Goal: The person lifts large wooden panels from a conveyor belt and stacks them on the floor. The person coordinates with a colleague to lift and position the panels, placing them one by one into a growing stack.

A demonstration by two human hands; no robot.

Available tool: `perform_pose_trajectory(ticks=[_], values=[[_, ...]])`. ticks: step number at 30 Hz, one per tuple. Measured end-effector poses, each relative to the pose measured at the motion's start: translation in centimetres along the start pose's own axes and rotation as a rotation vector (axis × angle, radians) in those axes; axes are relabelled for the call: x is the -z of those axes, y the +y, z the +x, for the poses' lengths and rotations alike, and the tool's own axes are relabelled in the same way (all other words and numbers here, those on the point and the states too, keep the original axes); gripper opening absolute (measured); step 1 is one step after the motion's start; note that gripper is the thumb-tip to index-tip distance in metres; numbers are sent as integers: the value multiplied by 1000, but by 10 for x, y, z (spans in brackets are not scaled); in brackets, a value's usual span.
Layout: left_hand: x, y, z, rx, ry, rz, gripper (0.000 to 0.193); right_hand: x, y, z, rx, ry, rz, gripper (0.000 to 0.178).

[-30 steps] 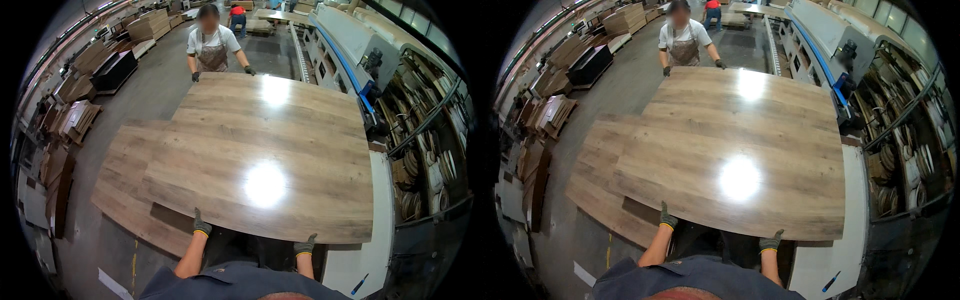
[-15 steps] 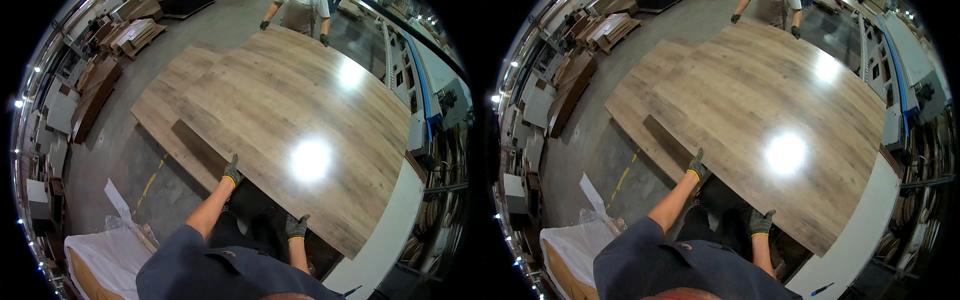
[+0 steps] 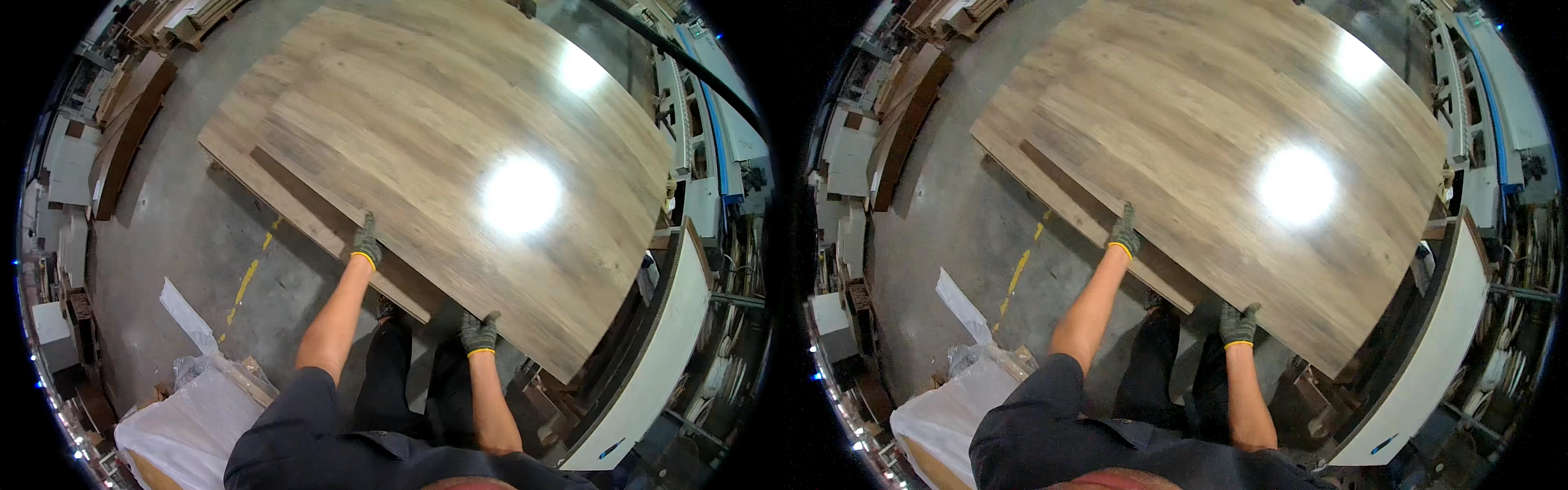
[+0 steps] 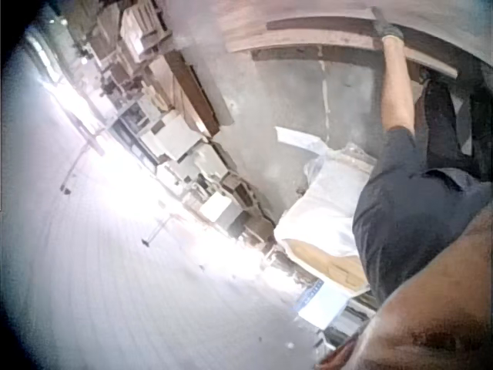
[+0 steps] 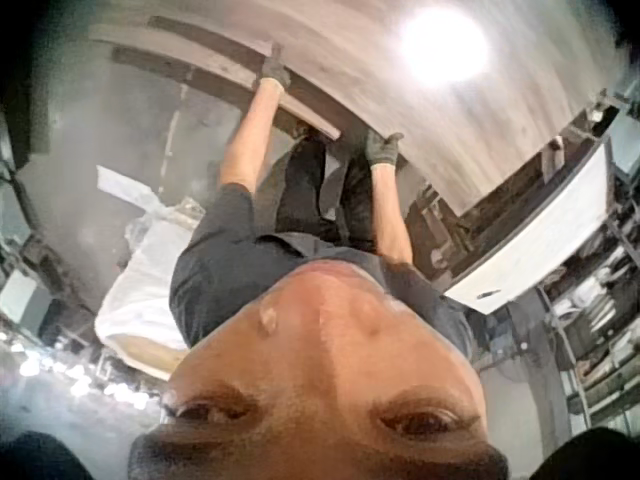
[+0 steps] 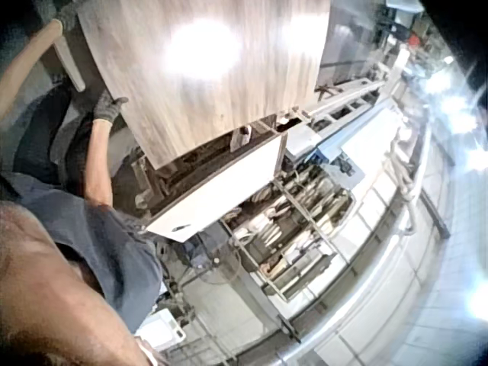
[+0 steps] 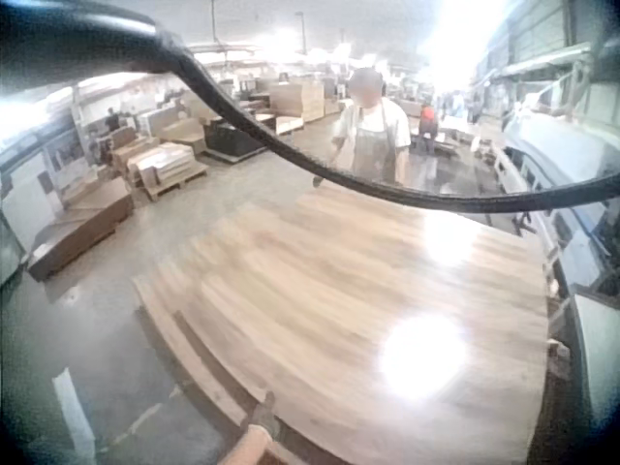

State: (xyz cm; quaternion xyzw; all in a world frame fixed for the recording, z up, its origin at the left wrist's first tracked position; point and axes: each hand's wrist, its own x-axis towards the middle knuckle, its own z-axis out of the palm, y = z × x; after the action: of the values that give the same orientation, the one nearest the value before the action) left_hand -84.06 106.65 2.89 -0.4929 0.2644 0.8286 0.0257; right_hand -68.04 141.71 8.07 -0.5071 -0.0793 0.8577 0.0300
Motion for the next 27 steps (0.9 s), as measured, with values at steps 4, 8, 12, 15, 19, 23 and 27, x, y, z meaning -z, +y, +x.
perform_pose_trajectory(ticks=[4,8,12,15,19,23,27], values=[[46,70,18,-71,-47,59,61,12,94,30,-137,133,124,49],[98,136,37,-221,-186,215,78,33,190,58,-276,121,155,52],[128,186,52,-174,-180,364,70,36,263,58,-306,157,379,52],[167,212,87,-134,-53,513,74,47,288,48,-387,269,269,44],[214,239,140,-47,323,609,61,84,280,41,-674,-17,-466,36],[256,203,154,15,568,864,69,99,186,17,577,55,-1738,41],[227,69,76,237,366,1005,86,145,55,31,804,734,-1484,58]])
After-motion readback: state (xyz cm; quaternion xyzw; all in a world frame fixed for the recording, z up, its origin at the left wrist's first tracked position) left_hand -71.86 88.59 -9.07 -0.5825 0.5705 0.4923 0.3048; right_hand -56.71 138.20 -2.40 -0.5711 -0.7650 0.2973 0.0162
